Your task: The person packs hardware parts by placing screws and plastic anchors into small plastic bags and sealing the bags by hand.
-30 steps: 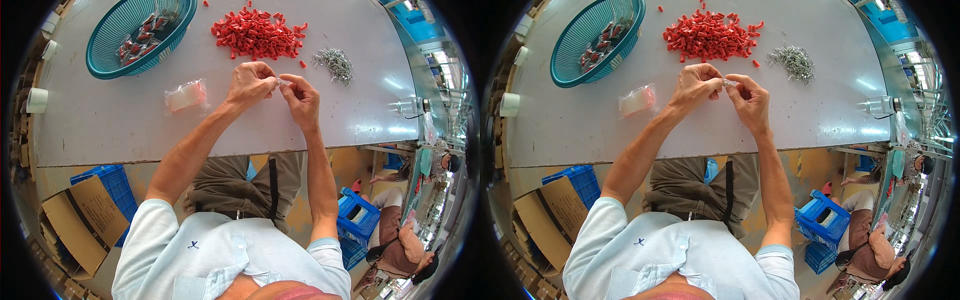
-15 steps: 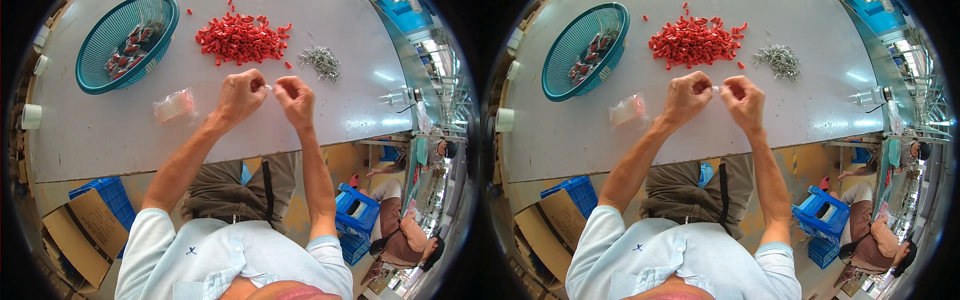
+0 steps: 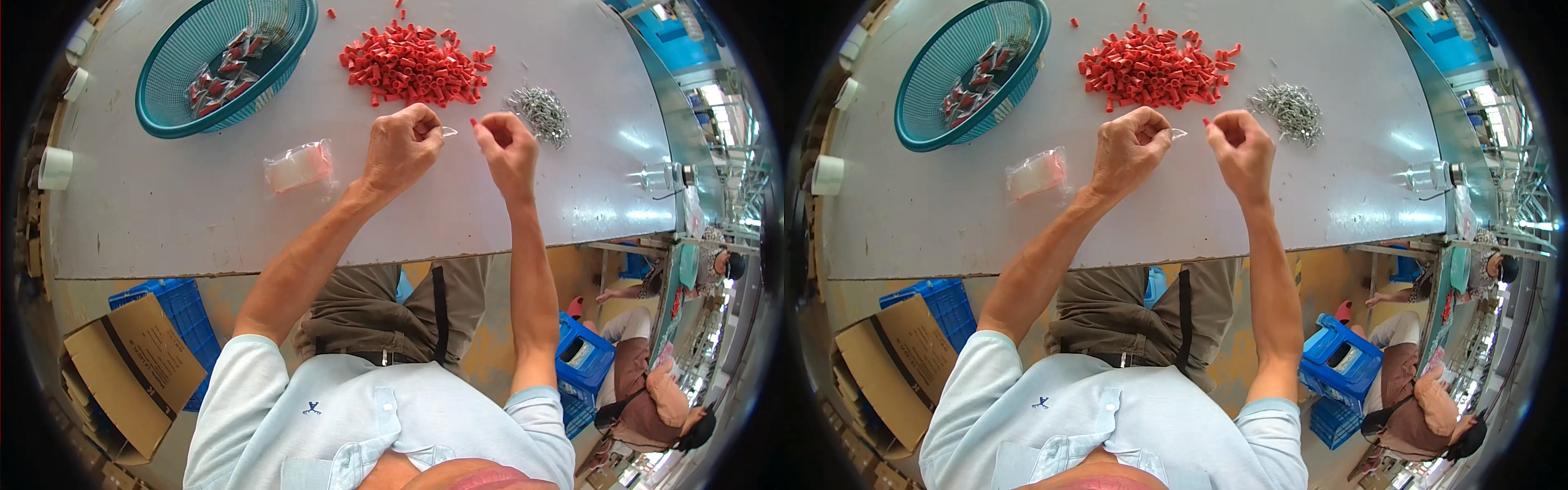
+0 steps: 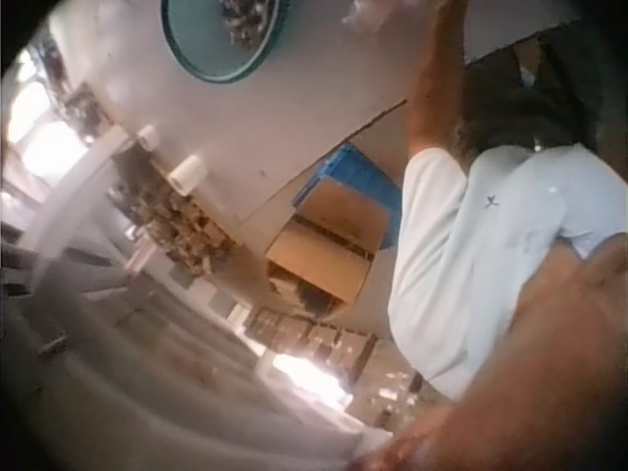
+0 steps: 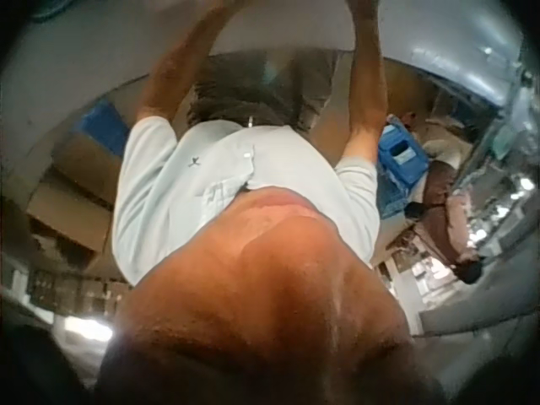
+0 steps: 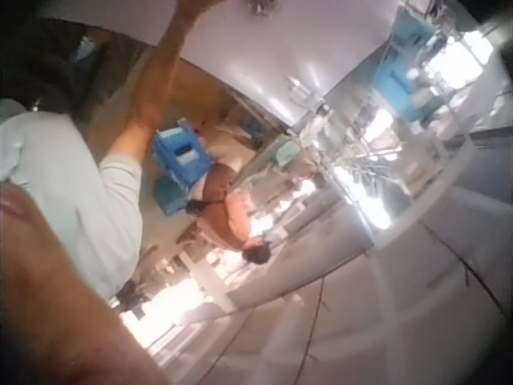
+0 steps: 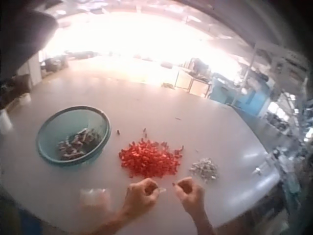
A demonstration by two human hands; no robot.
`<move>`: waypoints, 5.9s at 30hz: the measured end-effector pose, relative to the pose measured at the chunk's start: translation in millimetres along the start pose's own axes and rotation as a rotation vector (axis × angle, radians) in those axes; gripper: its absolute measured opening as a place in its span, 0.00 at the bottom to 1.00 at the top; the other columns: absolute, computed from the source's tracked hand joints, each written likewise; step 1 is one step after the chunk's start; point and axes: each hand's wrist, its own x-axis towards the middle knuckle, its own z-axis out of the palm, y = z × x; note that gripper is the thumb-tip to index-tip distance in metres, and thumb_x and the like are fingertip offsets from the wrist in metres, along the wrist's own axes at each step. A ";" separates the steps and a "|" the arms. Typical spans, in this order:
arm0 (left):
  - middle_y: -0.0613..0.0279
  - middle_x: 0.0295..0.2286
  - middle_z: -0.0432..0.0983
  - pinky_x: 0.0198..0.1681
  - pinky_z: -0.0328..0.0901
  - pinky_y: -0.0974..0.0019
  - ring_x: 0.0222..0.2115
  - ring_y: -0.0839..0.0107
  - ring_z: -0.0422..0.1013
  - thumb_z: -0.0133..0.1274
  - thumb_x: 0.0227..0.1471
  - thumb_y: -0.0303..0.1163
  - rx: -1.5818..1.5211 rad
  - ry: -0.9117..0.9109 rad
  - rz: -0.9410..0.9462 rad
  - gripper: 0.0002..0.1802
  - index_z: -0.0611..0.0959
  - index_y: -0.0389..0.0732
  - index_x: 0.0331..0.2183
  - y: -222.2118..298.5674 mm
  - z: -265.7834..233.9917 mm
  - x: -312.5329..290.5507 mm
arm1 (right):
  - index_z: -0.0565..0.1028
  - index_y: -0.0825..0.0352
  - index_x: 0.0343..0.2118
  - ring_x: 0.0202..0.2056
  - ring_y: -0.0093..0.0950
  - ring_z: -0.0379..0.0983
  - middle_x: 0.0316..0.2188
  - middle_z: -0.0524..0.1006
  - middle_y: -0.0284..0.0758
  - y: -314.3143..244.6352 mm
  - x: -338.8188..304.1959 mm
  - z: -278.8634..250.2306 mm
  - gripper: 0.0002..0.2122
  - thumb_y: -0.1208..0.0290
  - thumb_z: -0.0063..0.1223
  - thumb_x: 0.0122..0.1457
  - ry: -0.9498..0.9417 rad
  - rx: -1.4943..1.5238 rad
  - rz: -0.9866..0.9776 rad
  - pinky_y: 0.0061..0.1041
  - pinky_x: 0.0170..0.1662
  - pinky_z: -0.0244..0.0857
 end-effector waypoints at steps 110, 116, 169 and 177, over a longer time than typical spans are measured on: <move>0.66 0.26 0.79 0.30 0.68 0.72 0.27 0.81 0.72 0.58 0.61 0.32 -0.362 -0.335 -0.178 0.10 0.85 0.33 0.36 2.0 9.5 -4.6 | 0.82 0.70 0.40 0.34 0.22 0.80 0.33 0.83 0.34 -7.7 -39.7 -14.8 0.08 0.73 0.67 0.62 -0.089 -0.003 -0.194 0.24 0.39 0.75; 0.62 0.32 0.82 0.38 0.72 0.70 0.32 0.77 0.78 0.61 0.60 0.31 -0.349 -0.296 -0.058 0.09 0.86 0.35 0.39 10.1 11.9 -6.3 | 0.81 0.71 0.40 0.33 0.20 0.78 0.31 0.83 0.34 -3.3 -44.3 -17.0 0.09 0.69 0.63 0.66 -0.047 0.087 -0.063 0.22 0.41 0.73; 0.62 0.32 0.82 0.39 0.73 0.70 0.34 0.77 0.78 0.63 0.58 0.24 -0.564 -0.489 -0.114 0.07 0.85 0.34 0.39 11.3 4.0 -3.9 | 0.80 0.74 0.41 0.35 0.21 0.81 0.34 0.84 0.36 -17.2 -57.4 -28.9 0.05 0.77 0.59 0.67 -0.125 0.425 0.082 0.23 0.42 0.78; 0.63 0.31 0.82 0.38 0.75 0.69 0.33 0.75 0.79 0.66 0.56 0.26 -0.453 -0.477 -0.070 0.08 0.85 0.35 0.36 12.2 4.7 -5.9 | 0.80 0.74 0.41 0.35 0.21 0.81 0.34 0.84 0.36 -24.2 -61.5 -21.8 0.05 0.77 0.59 0.68 -0.135 0.398 0.030 0.22 0.42 0.77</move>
